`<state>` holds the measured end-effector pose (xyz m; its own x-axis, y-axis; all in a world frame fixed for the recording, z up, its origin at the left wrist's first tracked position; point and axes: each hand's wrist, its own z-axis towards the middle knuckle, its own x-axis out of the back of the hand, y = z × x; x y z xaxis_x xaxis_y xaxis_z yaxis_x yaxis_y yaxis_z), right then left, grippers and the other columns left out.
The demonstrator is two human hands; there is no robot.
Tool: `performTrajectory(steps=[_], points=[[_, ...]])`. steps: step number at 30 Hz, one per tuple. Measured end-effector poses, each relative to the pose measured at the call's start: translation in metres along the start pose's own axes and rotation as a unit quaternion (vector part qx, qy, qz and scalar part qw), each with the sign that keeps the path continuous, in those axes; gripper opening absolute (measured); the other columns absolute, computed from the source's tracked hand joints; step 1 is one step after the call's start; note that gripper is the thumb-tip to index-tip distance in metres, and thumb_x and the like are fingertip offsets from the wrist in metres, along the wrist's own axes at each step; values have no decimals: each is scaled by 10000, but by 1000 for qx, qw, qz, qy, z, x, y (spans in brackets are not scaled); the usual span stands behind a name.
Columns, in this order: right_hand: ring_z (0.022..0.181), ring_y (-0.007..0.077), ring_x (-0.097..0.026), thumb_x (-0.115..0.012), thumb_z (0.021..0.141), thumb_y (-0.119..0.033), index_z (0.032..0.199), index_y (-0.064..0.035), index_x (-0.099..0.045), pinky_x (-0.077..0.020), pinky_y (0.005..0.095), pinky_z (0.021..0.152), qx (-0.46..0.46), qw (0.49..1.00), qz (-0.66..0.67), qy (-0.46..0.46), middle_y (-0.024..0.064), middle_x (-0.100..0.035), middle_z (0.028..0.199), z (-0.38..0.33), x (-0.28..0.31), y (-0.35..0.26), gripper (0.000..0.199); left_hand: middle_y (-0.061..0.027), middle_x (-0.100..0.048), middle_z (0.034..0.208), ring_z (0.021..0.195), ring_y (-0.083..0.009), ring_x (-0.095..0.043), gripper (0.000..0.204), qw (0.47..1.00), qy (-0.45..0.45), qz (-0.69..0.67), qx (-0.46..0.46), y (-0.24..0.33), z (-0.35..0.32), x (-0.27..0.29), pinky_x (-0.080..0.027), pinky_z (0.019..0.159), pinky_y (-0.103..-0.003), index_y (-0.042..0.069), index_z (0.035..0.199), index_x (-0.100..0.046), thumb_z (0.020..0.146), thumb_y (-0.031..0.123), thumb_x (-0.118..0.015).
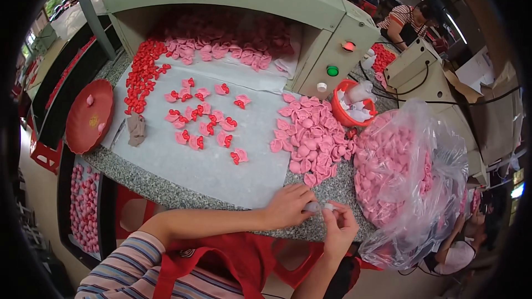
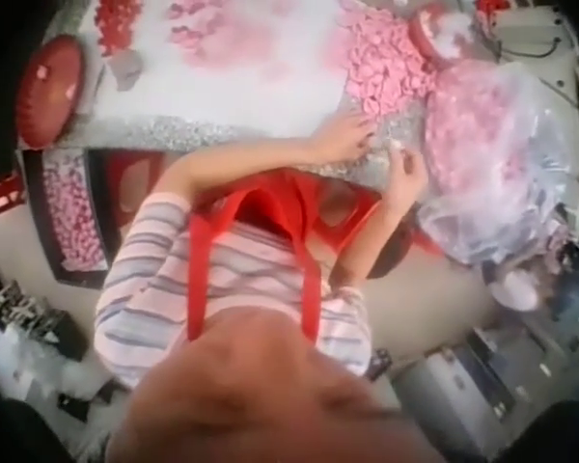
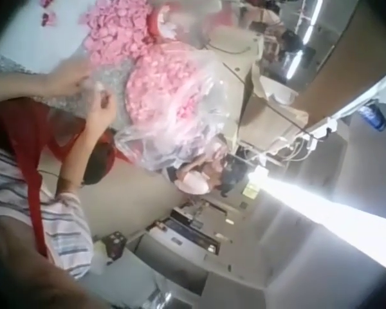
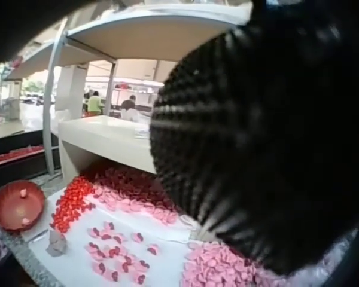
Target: Assembling small pink heart-shaped toy parts by applying adhesive using a dispenser and joining components at a factory workbench.
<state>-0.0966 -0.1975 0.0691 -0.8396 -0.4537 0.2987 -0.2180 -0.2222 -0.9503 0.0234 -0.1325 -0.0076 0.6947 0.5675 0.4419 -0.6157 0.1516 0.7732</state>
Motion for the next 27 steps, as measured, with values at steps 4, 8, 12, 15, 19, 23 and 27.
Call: performTrajectory(steps=[4, 8, 12, 15, 19, 23, 27], points=[[534, 55, -334, -568, 891, -181, 913, -3, -543, -256, 194, 450, -144, 888, 426, -91, -38, -375, 671, -11, 0, -1, 180, -147, -516, 1014, 965, -322, -506, 629, 998, -28, 51, 12, 10, -6, 26, -427, 822, -397, 42, 1155, -481, 623, 217, -768], [570, 79, -344, -501, 928, -258, 1010, 1, -554, -302, 207, 483, -222, 752, 593, -180, -8, -383, 770, -28, -9, -20, 277, -165, -496, 1104, 993, -323, -494, 625, 986, -12, 166, 20, 26, -26, 121, -420, 842, -387, 49, 1212, -493, 658, 150, -762], [566, 80, -350, -496, 931, -288, 1048, -2, -563, -318, 205, 486, -236, 649, 665, -283, -3, -383, 763, -36, -29, -37, 315, -163, -514, 1069, 993, -332, -510, 349, 855, 263, 429, 125, -14, -85, 240, -418, 851, -398, 25, 1137, -550, 793, 28, -605], [565, 73, -351, -514, 923, -301, 1005, -12, -573, -320, 203, 486, -280, 607, 669, -325, -5, -387, 745, -37, -58, -49, 306, -156, -530, 1046, 979, -335, -513, 324, 776, 281, 533, 186, -61, -153, 306, -421, 830, -403, 28, 1121, -566, 799, 45, -606], [558, 69, -345, -504, 927, -310, 968, -21, -571, -316, 196, 484, -329, 547, 681, -359, -16, -397, 738, -40, -93, -54, 300, -138, -565, 963, 906, -325, -540, 228, 813, 244, 480, 224, -77, -173, 321, -434, 777, -388, 7, 1002, -611, 787, 80, -632], [553, 68, -340, -488, 935, -314, 974, -29, -568, -310, 190, 482, -358, 531, 672, -373, -20, -396, 738, -47, -126, -61, 299, -119, -566, 936, 865, -290, -553, 121, 821, 296, 417, 254, -67, -171, 327, -437, 757, -349, -29, 815, -573, 770, 53, -650], [545, 67, -328, -489, 939, -285, 897, -64, -552, -291, 198, 475, -415, 574, 588, -392, -29, -388, 711, -60, -179, -58, 233, -125, -560, 1051, 955, -197, -543, 61, 896, 381, 180, 140, -11, -158, 308, -410, 857, -298, -29, 828, -538, 800, -36, -592]])
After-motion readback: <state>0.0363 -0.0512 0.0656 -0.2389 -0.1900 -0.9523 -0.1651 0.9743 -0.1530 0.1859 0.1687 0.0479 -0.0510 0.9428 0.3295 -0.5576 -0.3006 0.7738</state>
